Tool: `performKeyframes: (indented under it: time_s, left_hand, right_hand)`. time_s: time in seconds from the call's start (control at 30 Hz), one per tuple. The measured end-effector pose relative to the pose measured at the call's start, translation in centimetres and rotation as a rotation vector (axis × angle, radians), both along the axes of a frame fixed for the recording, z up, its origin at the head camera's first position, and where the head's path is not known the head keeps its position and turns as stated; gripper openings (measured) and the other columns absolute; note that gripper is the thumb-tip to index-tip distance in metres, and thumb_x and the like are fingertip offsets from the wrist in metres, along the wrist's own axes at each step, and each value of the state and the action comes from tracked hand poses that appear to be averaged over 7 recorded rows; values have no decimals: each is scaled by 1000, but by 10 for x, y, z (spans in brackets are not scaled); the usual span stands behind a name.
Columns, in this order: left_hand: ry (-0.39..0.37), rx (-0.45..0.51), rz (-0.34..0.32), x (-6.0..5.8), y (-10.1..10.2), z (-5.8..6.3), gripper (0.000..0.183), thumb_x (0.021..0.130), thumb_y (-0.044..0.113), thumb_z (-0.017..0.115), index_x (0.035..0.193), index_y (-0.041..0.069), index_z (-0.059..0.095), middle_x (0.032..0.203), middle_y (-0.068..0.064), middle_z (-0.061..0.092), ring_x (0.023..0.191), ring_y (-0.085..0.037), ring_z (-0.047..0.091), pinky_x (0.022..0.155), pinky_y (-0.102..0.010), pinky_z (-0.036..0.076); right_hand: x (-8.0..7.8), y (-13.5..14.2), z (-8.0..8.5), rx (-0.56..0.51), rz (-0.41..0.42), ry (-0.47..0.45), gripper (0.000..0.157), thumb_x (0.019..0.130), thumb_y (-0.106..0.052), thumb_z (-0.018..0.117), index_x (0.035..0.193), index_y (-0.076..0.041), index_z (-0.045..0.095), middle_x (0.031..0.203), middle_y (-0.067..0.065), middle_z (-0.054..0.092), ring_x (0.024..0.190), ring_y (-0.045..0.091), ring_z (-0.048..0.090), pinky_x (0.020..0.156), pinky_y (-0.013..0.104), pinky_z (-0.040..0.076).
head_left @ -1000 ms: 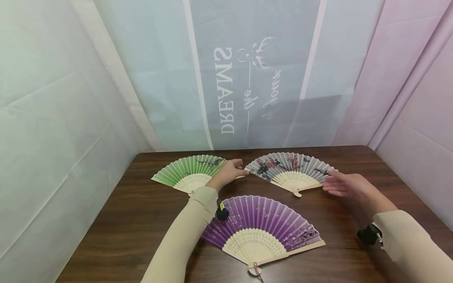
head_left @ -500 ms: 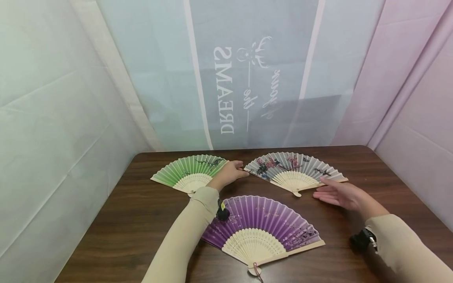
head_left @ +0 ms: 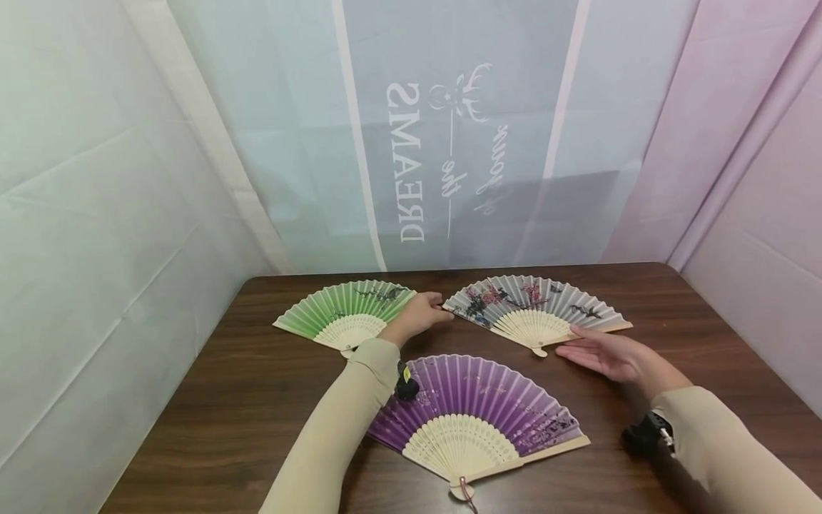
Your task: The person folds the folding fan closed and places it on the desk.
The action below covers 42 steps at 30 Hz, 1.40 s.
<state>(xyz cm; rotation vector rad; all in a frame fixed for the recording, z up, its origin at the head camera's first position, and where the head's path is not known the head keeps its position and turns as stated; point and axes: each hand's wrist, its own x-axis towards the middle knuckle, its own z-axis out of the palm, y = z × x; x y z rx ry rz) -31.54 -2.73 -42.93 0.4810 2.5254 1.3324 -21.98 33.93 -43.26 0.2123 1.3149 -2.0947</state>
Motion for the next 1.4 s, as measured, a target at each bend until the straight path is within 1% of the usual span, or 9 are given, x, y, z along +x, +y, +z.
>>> performKeyframes:
  time_s: [0.1,0.23,0.47,0.6,0.7,0.9,1.1,1.23,1.4]
  left_hand:
    - [4,-16,3,0,0,0,65,91,19,71,144,-7,44,146,-22,51,130,-33,56,112,-42,49]
    - [10,-25,7,-1,0,-1,64,91,19,71,143,-7,45,145,-22,53,129,-32,57,112,-41,49]
    - [10,-15,-8,-2,3,-4,62,91,19,70,143,-6,46,144,-21,54,129,-32,56,112,-41,49]
    - [8,-13,-6,-2,3,-4,62,91,19,70,142,-6,47,143,-21,55,129,-32,56,112,-41,48]
    - [9,-1,1,0,3,-3,61,91,19,70,142,-6,48,142,-22,56,130,-33,56,113,-41,48]
    - [-12,78,45,1,0,0,56,92,17,69,140,-6,50,140,-22,58,130,-34,55,112,-43,49]
    - [-31,148,85,1,-7,0,52,93,16,70,138,-5,54,135,-20,62,128,-33,57,108,-42,53]
    - [-21,165,98,4,-13,3,49,94,14,68,137,-5,54,135,-20,62,127,-33,58,107,-42,53]
    - [14,188,137,9,-19,7,46,94,12,66,135,-5,56,132,-20,64,125,-33,60,106,-42,54]
  right_hand:
    - [0,-1,-2,-60,18,-7,37,109,-24,38,101,1,64,102,16,75,98,18,74,94,22,59]
    - [1,-6,-5,-125,23,-11,38,109,-17,33,99,-2,66,103,17,75,100,19,73,95,22,59]
    - [3,-13,-5,-200,-80,-84,32,107,-6,38,95,1,68,98,21,75,94,23,75,94,23,59]
    - [4,-17,-5,-193,-125,-92,32,106,-4,39,93,2,67,94,20,75,90,22,75,92,22,60]
    - [5,-19,-5,-182,-140,-86,33,106,-4,38,91,2,67,92,19,76,88,21,75,90,22,60]
    - [7,-22,-4,-196,-176,-98,28,105,-2,43,90,1,66,90,19,76,87,21,76,90,22,60]
    - [11,-26,-3,-237,-186,-89,23,103,-1,46,91,2,66,91,20,75,87,22,76,91,22,60]
    - [14,-32,-1,-246,-199,-80,21,102,-1,48,91,1,65,91,20,75,87,22,76,91,22,60]
    - [15,-41,3,-248,-211,-49,19,102,-1,48,92,-1,64,91,19,75,87,22,75,90,23,61]
